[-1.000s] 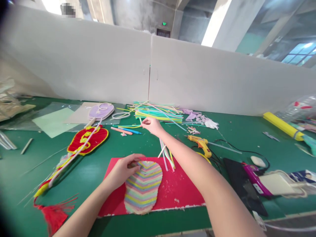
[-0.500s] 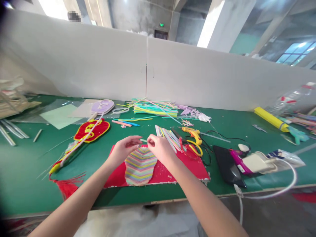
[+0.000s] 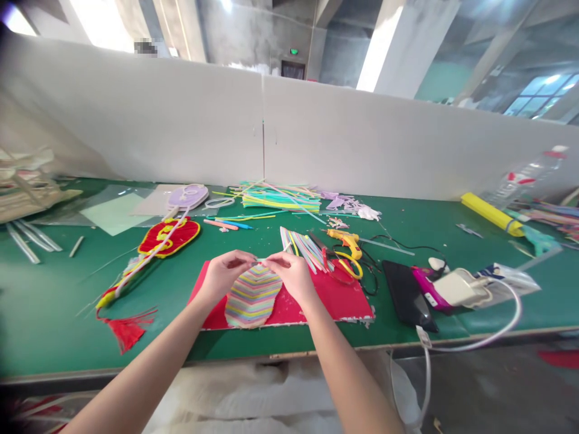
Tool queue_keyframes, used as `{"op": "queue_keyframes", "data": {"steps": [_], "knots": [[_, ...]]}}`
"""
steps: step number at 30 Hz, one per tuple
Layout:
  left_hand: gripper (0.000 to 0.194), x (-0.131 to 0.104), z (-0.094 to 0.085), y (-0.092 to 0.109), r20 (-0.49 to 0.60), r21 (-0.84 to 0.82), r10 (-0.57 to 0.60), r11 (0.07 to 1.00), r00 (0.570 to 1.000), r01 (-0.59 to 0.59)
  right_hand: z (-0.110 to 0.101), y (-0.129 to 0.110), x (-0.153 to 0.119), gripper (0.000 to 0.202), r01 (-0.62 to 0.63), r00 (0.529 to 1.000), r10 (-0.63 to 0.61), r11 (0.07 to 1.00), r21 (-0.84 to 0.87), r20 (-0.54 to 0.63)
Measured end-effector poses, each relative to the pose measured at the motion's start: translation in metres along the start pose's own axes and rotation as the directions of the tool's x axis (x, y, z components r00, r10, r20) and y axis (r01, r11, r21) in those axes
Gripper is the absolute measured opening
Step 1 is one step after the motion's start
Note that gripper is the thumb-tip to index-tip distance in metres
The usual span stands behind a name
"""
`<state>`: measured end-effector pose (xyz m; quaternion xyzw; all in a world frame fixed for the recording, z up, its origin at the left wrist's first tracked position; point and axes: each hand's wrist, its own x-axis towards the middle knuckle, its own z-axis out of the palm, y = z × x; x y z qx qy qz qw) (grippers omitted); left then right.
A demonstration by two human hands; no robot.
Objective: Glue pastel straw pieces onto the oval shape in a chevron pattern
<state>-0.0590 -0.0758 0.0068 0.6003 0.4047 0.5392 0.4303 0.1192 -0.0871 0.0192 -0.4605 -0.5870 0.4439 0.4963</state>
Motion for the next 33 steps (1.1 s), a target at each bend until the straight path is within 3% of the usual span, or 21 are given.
{"op": "queue_keyframes", "data": {"steps": [6, 15, 21, 27, 33], "knots": [[0.010, 0.000, -0.002, -0.004, 0.017, 0.058, -0.004, 0.998, 1.000, 0.003, 0.008, 0.011, 0.002, 0.025, -0.006, 1.000, 0.006, 0.998, 0.063, -0.006], [0.016, -0.003, -0.003, 0.001, 0.041, 0.101, 0.019, 0.995, 0.999, -0.024, 0.010, 0.006, -0.001, 0.028, 0.033, 0.999, -0.032, 0.996, 0.079, -0.021], [0.029, 0.000, -0.006, 0.008, -0.067, -0.018, -0.041, 0.999, 0.997, 0.040, 0.006, 0.010, -0.001, 0.022, 0.145, 0.978, -0.133, 0.987, 0.064, -0.160], [0.020, -0.001, -0.005, 0.003, 0.038, 0.098, 0.056, 0.993, 0.998, -0.059, 0.008, 0.011, -0.001, 0.022, 0.137, 0.986, -0.131, 0.990, 0.046, -0.106], [0.017, -0.003, -0.003, 0.003, 0.016, 0.156, 0.042, 0.987, 0.999, -0.044, 0.008, 0.010, -0.002, 0.024, 0.121, 0.991, -0.119, 0.992, 0.036, -0.058]]}}
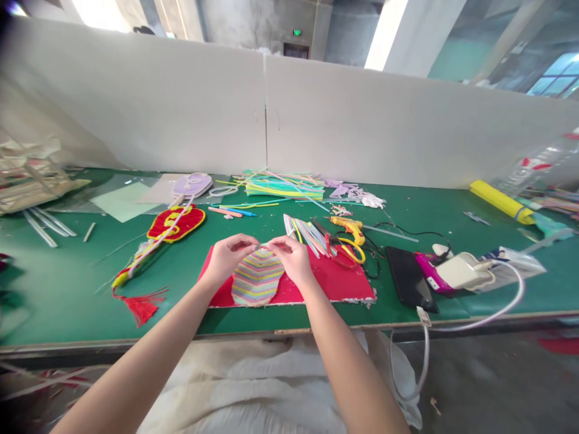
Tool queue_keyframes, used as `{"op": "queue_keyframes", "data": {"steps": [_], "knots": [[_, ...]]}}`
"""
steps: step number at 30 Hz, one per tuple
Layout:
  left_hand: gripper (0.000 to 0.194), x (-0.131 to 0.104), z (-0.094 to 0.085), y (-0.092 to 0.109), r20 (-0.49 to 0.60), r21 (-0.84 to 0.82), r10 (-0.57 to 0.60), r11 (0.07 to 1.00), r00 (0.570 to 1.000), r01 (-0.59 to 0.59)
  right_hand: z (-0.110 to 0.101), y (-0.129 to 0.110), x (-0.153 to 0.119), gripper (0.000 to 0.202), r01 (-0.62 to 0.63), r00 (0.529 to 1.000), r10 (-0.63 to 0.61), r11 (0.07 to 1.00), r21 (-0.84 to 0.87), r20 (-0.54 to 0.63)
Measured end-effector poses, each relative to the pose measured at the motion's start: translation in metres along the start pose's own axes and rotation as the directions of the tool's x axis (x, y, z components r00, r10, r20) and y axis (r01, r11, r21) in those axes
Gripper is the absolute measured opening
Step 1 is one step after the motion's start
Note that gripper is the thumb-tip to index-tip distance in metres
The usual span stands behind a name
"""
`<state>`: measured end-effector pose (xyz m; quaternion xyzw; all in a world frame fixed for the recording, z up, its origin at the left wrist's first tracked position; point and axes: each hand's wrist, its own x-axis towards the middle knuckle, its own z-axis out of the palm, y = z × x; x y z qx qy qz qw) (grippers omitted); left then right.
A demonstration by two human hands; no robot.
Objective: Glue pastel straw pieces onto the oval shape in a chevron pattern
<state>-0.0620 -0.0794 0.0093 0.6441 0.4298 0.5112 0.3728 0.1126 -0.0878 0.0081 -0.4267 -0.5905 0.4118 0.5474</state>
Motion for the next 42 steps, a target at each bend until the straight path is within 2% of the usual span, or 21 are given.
{"op": "queue_keyframes", "data": {"steps": [6, 13, 18, 25, 29, 34, 37, 40, 42], "knots": [[0.010, -0.002, -0.001, 0.004, -0.027, 0.132, 0.081, 0.988, 0.996, -0.077, 0.001, 0.002, 0.001, 0.024, -0.040, 0.998, 0.037, 0.997, 0.063, 0.043], [0.008, -0.004, -0.003, 0.004, -0.016, 0.161, 0.147, 0.977, 0.989, -0.143, 0.001, -0.002, -0.001, 0.028, -0.125, 0.990, 0.117, 0.987, 0.104, 0.080], [0.010, -0.004, -0.004, 0.007, -0.011, 0.186, 0.136, 0.974, 0.991, -0.132, 0.001, -0.004, -0.002, 0.028, -0.162, 0.985, 0.151, 0.977, 0.140, 0.089], [0.009, -0.003, -0.003, 0.006, -0.035, 0.179, 0.105, 0.979, 0.994, -0.097, 0.001, -0.004, -0.002, 0.027, -0.148, 0.986, 0.137, 0.982, 0.114, 0.096], [0.007, -0.004, -0.003, 0.010, 0.016, 0.181, 0.097, 0.979, 0.995, -0.098, 0.000, -0.006, -0.003, 0.028, -0.143, 0.985, 0.131, 0.984, 0.111, 0.109], [0.008, -0.004, -0.004, 0.012, 0.131, 0.141, 0.098, 0.983, 0.987, -0.116, -0.002, -0.007, -0.005, 0.026, -0.163, 0.977, 0.147, 0.982, 0.100, 0.155], [0.009, -0.003, -0.003, 0.012, 0.153, 0.126, 0.076, 0.987, 0.985, -0.096, -0.002, -0.008, -0.004, 0.025, -0.153, 0.978, 0.138, 0.984, 0.089, 0.155], [0.011, -0.001, -0.003, 0.008, 0.114, 0.142, 0.053, 0.987, 0.992, -0.070, -0.002, -0.006, -0.003, 0.026, -0.154, 0.982, 0.141, 0.983, 0.102, 0.124], [0.014, 0.000, -0.004, 0.004, 0.023, 0.185, 0.056, 0.981, 0.998, -0.059, -0.002, -0.004, -0.001, 0.026, -0.152, 0.987, 0.144, 0.981, 0.119, 0.071]]}}
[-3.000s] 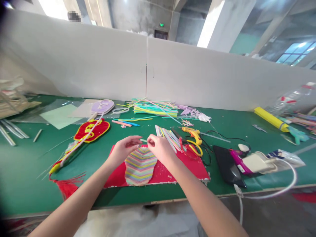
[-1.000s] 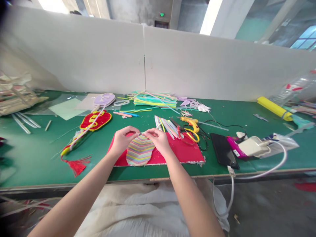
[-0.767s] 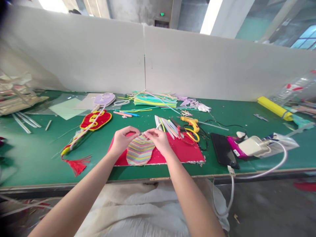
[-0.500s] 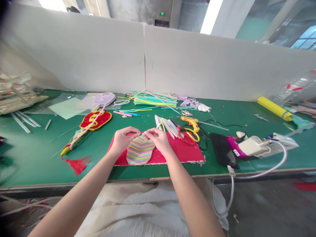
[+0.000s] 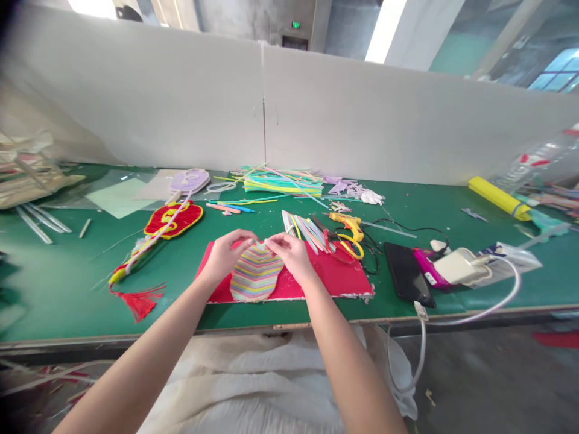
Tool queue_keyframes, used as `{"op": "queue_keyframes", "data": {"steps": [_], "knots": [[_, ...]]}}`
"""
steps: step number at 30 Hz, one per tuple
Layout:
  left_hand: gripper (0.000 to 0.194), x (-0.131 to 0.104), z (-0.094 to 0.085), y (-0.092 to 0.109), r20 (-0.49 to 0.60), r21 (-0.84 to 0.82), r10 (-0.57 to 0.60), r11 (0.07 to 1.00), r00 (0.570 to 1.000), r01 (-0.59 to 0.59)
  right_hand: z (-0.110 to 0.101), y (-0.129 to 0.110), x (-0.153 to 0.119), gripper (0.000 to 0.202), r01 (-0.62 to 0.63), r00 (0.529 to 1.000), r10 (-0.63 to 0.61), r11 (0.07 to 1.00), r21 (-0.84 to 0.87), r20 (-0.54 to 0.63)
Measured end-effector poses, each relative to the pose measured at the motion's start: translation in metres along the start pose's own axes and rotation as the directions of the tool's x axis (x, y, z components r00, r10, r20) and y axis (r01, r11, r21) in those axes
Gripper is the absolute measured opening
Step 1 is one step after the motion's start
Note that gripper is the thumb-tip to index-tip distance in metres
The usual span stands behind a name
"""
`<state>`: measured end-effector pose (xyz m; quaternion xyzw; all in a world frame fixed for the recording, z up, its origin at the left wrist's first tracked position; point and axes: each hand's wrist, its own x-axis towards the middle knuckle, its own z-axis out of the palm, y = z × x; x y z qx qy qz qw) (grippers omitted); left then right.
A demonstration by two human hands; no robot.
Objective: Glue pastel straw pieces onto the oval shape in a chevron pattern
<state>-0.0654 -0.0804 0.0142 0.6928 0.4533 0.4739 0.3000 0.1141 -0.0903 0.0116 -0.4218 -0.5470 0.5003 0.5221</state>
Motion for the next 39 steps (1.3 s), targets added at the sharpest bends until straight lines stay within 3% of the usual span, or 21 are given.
{"op": "queue_keyframes", "data": {"steps": [3, 6, 9, 12, 15, 19, 26, 39], "knots": [[0.015, 0.002, 0.000, -0.008, -0.135, 0.182, -0.018, 0.982, 0.991, 0.043, -0.002, 0.005, 0.004, 0.026, 0.017, 0.995, -0.011, 0.998, 0.054, -0.096], [0.012, 0.001, 0.000, -0.015, -0.099, 0.415, -0.070, 0.904, 0.993, 0.105, -0.005, 0.010, 0.007, 0.027, 0.021, 0.987, -0.005, 0.995, 0.099, -0.159], [0.018, 0.001, 0.001, -0.019, -0.037, 0.506, -0.120, 0.854, 0.992, 0.122, -0.008, 0.012, 0.009, 0.025, 0.034, 0.980, -0.023, 0.998, 0.052, -0.199], [0.019, 0.001, 0.002, -0.019, -0.001, 0.381, -0.168, 0.911, 0.986, 0.155, -0.008, 0.012, 0.010, 0.020, 0.068, 0.980, -0.072, 0.997, -0.030, -0.186], [0.018, 0.002, 0.002, -0.019, 0.087, 0.148, -0.226, 0.966, 0.970, 0.212, -0.006, 0.011, 0.009, 0.018, 0.097, 0.987, -0.107, 0.992, -0.083, -0.124], [0.024, 0.002, 0.001, -0.016, 0.148, -0.133, -0.250, 0.954, 0.957, 0.270, -0.004, 0.012, 0.007, 0.019, 0.073, 0.995, -0.080, 0.990, -0.118, -0.054], [0.033, 0.003, -0.006, -0.010, 0.215, -0.111, -0.291, 0.941, 0.932, 0.320, -0.004, 0.015, 0.006, 0.023, 0.065, 0.996, -0.072, 0.989, -0.130, -0.050], [0.042, 0.004, -0.001, -0.017, 0.180, -0.153, -0.285, 0.937, 0.941, 0.313, -0.004, 0.017, 0.006, 0.022, 0.055, 0.998, -0.058, 0.996, -0.075, -0.039]]}}
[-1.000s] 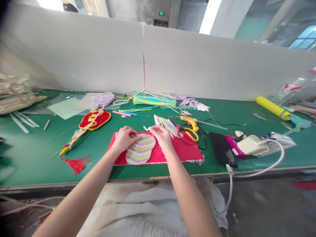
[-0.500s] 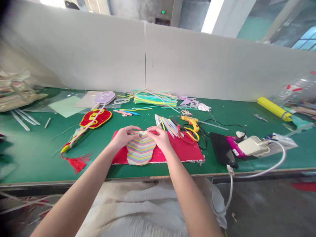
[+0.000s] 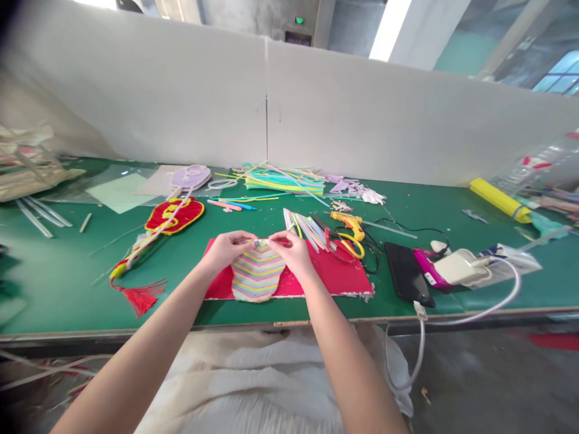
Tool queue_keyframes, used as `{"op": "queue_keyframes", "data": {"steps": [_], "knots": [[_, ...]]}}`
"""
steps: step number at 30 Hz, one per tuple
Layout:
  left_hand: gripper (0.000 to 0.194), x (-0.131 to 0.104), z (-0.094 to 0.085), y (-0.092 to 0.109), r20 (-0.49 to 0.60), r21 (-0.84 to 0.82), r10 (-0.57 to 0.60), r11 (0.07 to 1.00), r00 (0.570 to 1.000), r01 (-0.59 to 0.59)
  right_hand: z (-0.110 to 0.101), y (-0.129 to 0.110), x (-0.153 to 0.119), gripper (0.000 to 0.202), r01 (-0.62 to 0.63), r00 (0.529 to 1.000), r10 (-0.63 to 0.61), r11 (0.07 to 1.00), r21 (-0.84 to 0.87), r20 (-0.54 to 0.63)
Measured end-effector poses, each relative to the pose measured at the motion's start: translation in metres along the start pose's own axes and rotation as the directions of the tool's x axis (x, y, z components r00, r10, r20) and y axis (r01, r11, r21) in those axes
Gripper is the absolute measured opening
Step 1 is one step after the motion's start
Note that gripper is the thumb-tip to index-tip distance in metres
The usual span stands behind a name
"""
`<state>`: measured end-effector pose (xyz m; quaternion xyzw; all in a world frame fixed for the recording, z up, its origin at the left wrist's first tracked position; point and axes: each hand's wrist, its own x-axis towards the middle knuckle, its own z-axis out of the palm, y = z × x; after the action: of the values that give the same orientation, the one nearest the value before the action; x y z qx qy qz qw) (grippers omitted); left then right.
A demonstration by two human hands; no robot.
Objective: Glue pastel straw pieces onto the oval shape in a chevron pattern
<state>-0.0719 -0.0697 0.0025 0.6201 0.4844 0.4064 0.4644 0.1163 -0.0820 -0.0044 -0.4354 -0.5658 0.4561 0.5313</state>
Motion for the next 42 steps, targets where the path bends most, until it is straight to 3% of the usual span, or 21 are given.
{"op": "queue_keyframes", "data": {"steps": [13, 26, 42], "knots": [[0.041, -0.0021, 0.0015, 0.0046, -0.012, -0.017, -0.003, 1.000, 1.000, 0.002, -0.0013, -0.0085, -0.0033, 0.024, -0.081, 0.997, 0.081, 0.997, 0.018, 0.007], [0.037, -0.0022, 0.0021, 0.0037, -0.015, 0.047, 0.018, 0.999, 1.000, -0.018, -0.0009, 0.0001, -0.0004, 0.023, -0.072, 0.997, 0.072, 0.997, 0.025, -0.013], [0.044, -0.0016, 0.0015, 0.0009, -0.003, 0.034, 0.014, 0.999, 1.000, -0.014, -0.0003, -0.0066, -0.0021, 0.028, -0.053, 0.998, 0.053, 0.999, -0.010, -0.038]]}}
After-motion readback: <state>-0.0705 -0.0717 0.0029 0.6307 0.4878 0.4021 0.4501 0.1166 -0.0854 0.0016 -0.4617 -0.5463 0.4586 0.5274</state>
